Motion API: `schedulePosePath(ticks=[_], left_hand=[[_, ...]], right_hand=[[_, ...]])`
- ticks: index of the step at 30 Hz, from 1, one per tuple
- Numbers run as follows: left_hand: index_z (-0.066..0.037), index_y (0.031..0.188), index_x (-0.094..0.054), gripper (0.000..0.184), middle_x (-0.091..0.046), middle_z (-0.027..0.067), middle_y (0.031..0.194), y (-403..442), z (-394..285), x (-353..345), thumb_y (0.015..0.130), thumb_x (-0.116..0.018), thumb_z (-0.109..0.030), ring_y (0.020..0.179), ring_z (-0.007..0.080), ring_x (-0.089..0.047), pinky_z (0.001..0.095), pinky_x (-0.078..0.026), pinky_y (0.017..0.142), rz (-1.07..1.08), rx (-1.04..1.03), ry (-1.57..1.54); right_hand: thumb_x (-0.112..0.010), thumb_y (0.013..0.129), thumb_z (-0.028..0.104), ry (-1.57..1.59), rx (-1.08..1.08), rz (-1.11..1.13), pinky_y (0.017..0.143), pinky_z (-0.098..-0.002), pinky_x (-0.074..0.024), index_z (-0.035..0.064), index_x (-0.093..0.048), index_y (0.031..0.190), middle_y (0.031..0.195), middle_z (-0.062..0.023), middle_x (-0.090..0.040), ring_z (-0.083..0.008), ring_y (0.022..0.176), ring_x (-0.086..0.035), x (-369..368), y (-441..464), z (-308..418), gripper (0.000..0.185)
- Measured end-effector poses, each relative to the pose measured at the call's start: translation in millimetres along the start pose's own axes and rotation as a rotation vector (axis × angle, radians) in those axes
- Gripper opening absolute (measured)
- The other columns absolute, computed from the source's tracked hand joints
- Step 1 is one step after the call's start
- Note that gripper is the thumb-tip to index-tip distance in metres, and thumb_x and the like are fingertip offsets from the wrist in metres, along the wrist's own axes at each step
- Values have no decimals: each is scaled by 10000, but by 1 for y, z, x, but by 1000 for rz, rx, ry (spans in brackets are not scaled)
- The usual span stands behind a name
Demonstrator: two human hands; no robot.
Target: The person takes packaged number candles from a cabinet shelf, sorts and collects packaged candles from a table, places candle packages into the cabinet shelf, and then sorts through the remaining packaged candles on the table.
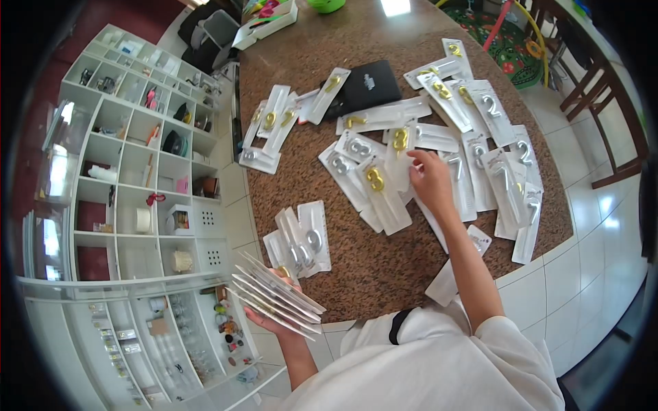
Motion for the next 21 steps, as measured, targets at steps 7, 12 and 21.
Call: schedulePosePath(ticks=[7,12,21], left_hand=[[-89,1312,-344,772,-450,119,1223,-11,-65,30,737,-540,-565,997,281,-521,436,-492,799,44,-76,-89],[-102,1317,-348,745,-434,101,1255,-23,-116,78,752,-532,-551,1038,278,-512,435,-470,854,2,-156,-49],[-176,1334,-345,682,-406,53,1302,-32,-139,130,766,-567,-483,1111,256,-477,435,-431,930,-34,-157,-192]], right_hand=[[-595,711,31,-48,-109,40,605,-299,-453,94,-600,1021,785,-75,-579,-198,653,-539,-10,-5,8,316],[-572,740,11,96,-266,-66,564,-254,-431,112,-600,1049,809,-43,-587,-131,634,-522,3,-17,4,326],[-549,770,-36,158,-291,221,509,-167,-361,106,-554,1123,831,-9,-522,-51,575,-432,-29,-105,55,380]])
Point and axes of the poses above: each hand's wrist, its own y-axis towards the middle knuckle, its own x-axis out of the back of the hand, z = x × y, the point moved 9 cm from there along y, towards the middle knuckle
